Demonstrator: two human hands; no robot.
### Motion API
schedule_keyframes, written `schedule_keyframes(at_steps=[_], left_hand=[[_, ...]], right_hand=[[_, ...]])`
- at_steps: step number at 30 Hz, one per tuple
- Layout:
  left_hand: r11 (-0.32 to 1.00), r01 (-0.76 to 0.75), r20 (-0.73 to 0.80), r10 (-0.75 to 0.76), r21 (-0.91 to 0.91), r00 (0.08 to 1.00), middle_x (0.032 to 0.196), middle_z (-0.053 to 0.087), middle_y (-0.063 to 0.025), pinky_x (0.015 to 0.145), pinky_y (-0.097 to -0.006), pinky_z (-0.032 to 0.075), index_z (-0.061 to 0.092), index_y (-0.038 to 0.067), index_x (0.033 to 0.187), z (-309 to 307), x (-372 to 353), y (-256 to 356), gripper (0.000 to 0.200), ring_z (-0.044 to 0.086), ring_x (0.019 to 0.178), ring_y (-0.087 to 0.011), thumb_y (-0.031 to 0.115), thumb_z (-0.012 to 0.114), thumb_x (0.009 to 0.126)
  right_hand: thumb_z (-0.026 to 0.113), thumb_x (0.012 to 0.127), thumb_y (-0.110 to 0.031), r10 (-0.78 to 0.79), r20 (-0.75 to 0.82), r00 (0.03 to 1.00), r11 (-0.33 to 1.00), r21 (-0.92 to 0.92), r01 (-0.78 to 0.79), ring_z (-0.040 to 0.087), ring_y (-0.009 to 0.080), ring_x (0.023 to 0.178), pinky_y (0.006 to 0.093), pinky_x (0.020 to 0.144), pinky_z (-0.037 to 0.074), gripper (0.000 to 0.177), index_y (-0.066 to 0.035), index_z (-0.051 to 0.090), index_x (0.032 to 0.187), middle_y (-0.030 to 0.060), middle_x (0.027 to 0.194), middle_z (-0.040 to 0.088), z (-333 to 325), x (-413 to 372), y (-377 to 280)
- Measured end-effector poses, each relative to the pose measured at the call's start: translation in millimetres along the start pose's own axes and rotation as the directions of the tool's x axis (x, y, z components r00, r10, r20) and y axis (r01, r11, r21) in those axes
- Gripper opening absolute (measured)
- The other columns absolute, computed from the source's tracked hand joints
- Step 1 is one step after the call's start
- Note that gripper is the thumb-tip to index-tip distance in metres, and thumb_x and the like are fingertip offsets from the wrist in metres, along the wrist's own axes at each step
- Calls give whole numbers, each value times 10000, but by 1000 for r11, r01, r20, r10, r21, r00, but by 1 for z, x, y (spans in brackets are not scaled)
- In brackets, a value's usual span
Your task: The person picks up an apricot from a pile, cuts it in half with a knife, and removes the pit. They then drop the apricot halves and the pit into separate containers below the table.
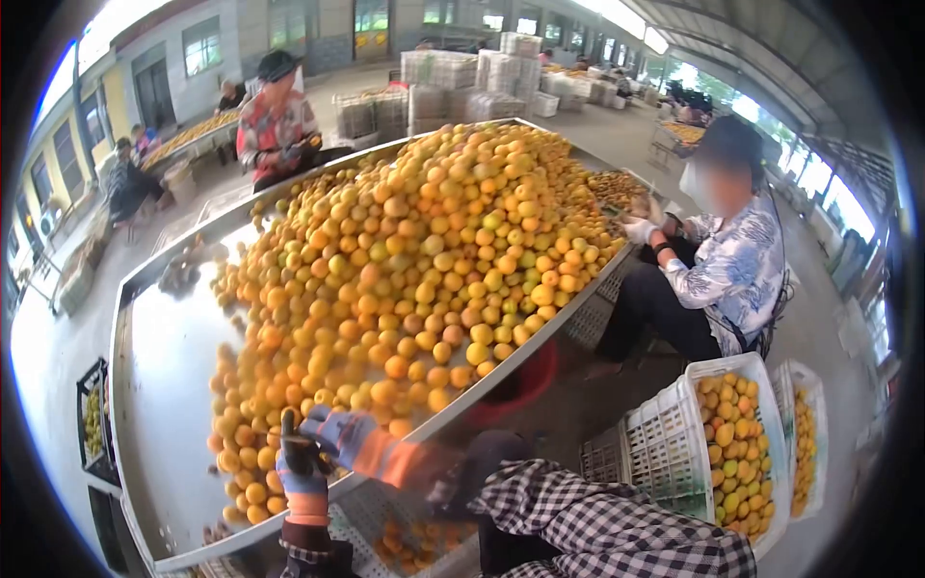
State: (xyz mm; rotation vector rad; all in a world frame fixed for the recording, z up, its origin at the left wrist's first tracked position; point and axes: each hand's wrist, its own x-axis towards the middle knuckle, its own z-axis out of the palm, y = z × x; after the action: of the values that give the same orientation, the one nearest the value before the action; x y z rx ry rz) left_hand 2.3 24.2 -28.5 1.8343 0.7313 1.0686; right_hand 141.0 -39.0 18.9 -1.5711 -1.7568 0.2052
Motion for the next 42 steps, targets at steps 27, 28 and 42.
schedule_keyframes(at_steps=[27, 28, 42], left_hand=[[938, -114, -98, 154, 326, 983, 907, 662, -116, 704, -318, 515, 605, -7, 1061, 12, 15, 5, 204, 657, 805, -224, 10, 484, 897], [939, -111, -99, 150, 324, 984, 907, 662, -116, 704, -318, 515, 605, -7, 1061, 14, 16, 3, 204, 657, 805, -224, 10, 484, 897], [969, 180, -386, -232, -167, 893, 912, 661, -40, 707, -300, 489, 666, 15, 1049, 4, 34, -37, 218, 579, 807, -142, 188, 565, 966]], right_hand=[[716, 757, -121, 333, 9, 943, 822, 488, -295, 599, 283, 771, 358, 715, 468, 208, -50, 584, 902, 140, 814, 612, 23, 8, 16], [711, 756, -114, 360, -22, 933, 805, 513, -299, 609, 286, 780, 360, 714, 471, 202, -53, 580, 897, 148, 812, 614, 27, 7, 17], [682, 799, -15, 277, -109, 955, 799, 577, -166, 621, 294, 807, 350, 685, 489, 202, -22, 588, 978, 153, 861, 605, 36, 1, -4]])
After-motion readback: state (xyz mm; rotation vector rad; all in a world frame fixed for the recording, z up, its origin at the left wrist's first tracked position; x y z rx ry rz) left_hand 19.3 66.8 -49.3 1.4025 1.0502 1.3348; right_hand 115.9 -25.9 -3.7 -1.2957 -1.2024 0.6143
